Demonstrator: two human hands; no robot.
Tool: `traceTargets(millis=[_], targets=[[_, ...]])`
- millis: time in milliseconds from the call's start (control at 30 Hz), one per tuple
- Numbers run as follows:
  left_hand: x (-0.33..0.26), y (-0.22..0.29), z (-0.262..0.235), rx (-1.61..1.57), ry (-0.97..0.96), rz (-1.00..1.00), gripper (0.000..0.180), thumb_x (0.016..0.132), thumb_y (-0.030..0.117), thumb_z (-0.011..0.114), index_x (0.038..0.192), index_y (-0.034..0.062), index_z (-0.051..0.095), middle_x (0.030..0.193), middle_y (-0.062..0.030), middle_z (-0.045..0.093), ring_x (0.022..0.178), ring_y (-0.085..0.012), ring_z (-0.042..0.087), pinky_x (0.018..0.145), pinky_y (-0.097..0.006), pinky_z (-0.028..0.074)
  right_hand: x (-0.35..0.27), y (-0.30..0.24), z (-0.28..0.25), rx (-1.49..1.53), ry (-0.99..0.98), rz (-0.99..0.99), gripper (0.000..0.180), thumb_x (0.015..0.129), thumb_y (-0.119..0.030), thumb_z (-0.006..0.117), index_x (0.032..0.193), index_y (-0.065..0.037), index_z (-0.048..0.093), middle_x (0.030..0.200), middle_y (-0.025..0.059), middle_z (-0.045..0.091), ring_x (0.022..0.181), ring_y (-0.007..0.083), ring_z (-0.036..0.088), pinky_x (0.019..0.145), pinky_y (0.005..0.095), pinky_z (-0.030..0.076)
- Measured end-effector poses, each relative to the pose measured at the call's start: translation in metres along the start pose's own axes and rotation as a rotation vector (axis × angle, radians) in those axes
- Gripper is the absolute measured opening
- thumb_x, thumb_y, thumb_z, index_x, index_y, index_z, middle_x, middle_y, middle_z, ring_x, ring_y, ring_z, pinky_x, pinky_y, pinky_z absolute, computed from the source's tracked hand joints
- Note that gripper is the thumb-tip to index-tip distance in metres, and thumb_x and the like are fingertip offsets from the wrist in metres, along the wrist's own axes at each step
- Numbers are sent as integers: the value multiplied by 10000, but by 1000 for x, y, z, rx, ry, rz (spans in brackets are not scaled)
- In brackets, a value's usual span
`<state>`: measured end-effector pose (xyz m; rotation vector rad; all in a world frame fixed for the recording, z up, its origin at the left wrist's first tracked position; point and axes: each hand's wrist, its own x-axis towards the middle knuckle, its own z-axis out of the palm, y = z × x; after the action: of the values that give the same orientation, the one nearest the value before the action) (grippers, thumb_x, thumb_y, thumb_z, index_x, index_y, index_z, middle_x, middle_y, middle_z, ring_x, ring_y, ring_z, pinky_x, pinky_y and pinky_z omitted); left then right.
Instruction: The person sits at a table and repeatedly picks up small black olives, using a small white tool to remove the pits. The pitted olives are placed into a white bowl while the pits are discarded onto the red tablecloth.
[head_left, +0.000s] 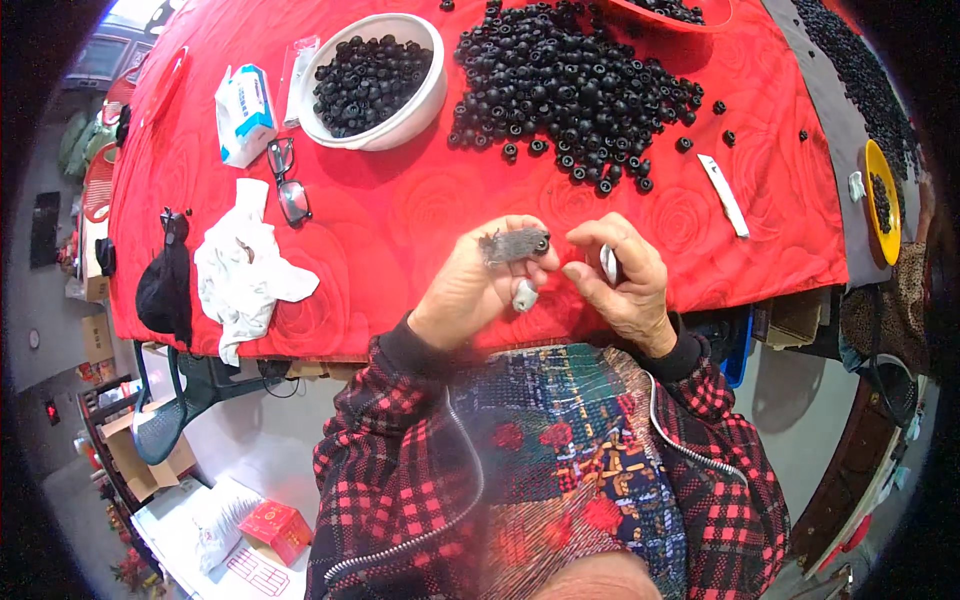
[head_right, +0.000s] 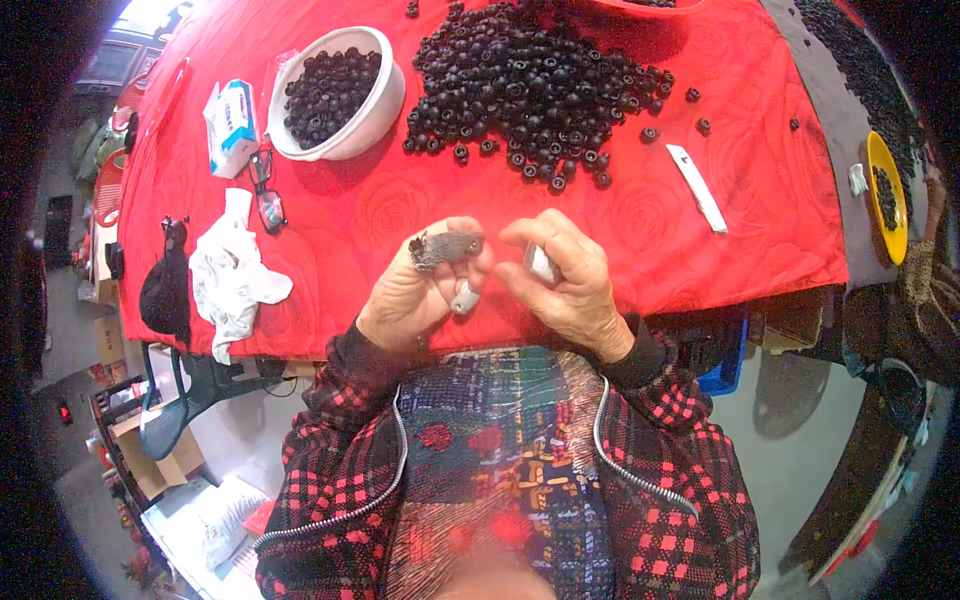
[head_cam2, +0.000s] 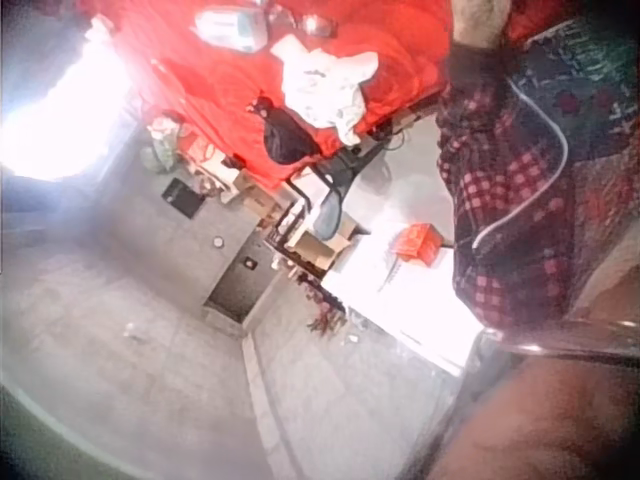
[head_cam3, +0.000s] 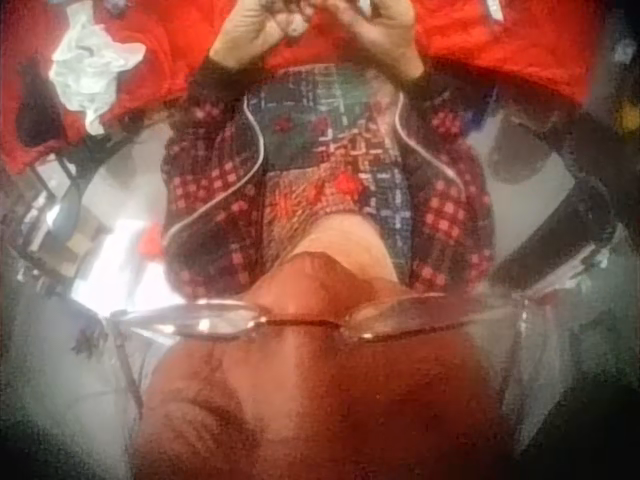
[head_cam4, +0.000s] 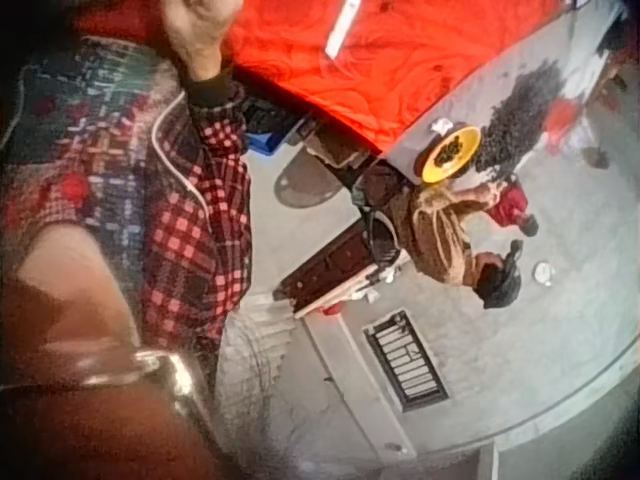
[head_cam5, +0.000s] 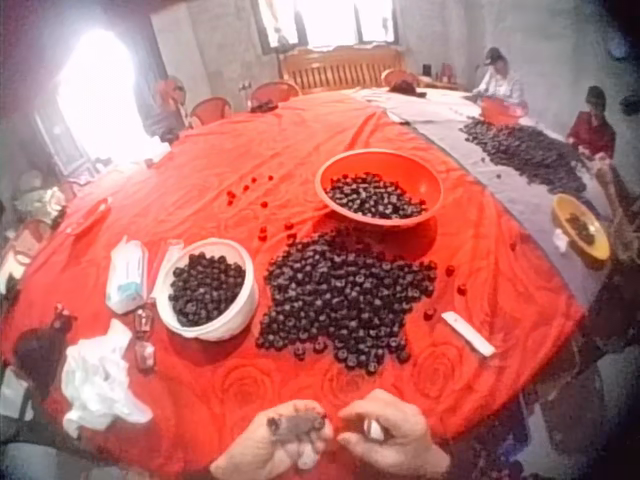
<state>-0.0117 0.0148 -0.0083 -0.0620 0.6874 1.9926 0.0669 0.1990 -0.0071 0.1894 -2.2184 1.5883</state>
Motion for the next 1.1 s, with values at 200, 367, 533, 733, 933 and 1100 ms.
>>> traceTargets(millis=[200, 367, 533, 733, 933, 1100], targets=[[-4, -14, 9, 121, 37, 8, 312, 933, 283, 570, 1138, 47, 573, 1033, -70, 636, 789, -157, 634, 547, -283, 530, 5, -7, 9, -78, 3, -134, 323, 684, 10, 743, 985, -18, 630, 839, 78, 579, 710, 164, 573, 587, 269, 453], [-6, -20, 2, 128, 35, 16, 304, 940, 272, 562, 1140, 44, 576, 1031, -70, 643, 764, -157, 636, 544, -287, 530, 2, -8, 8, 5, -37, -42, 258, 692, 26, 726, 930, -15, 636, 777, 67, 570, 636, 153, 559, 550, 265, 435], [-9, -22, 12, 14, 47, -3, 299, 931, 253, 577, 1118, 19, 587, 1013, -81, 648, 772, -152, 640, 549, -283, 530, 1, -6, 8, 44, 28, -48, 203, 696, 50, 705, 876, -13, 635, 738, 58, 565, 612, 140, 532, 526, 258, 397], [-15, -20, 21, 231, 167, 73, 247, 932, 173, 576, 1092, -15, 596, 922, -87, 654, 752, -138, 645, 563, -245, 525, -1, -5, 8, 23, -9, -53, 211, 699, 36, 720, 884, -17, 632, 746, 55, 570, 645, 141, 543, 542, 264, 406], [-16, -16, 19, 391, 190, -1, 184, 896, 99, 621, 1054, 5, 616, 842, -56, 657, 720, -112, 636, 577, -226, 515, 0, -8, 2, 90, -96, 56, 268, 708, 16, 734, 962, -12, 655, 762, 29, 564, 642, 107, 497, 553, 252, 374], [-17, -11, 20, 314, 18, -90, 235, 829, -101, 550, 1017, 23, 618, 815, -4, 616, 701, -60, 585, 585, -220, 493, 1, -11, -8, 184, -160, 91, 288, 696, -4, 742, 968, -42, 656, 784, 73, 581, 696, 196, 597, 595, 300, 460]])
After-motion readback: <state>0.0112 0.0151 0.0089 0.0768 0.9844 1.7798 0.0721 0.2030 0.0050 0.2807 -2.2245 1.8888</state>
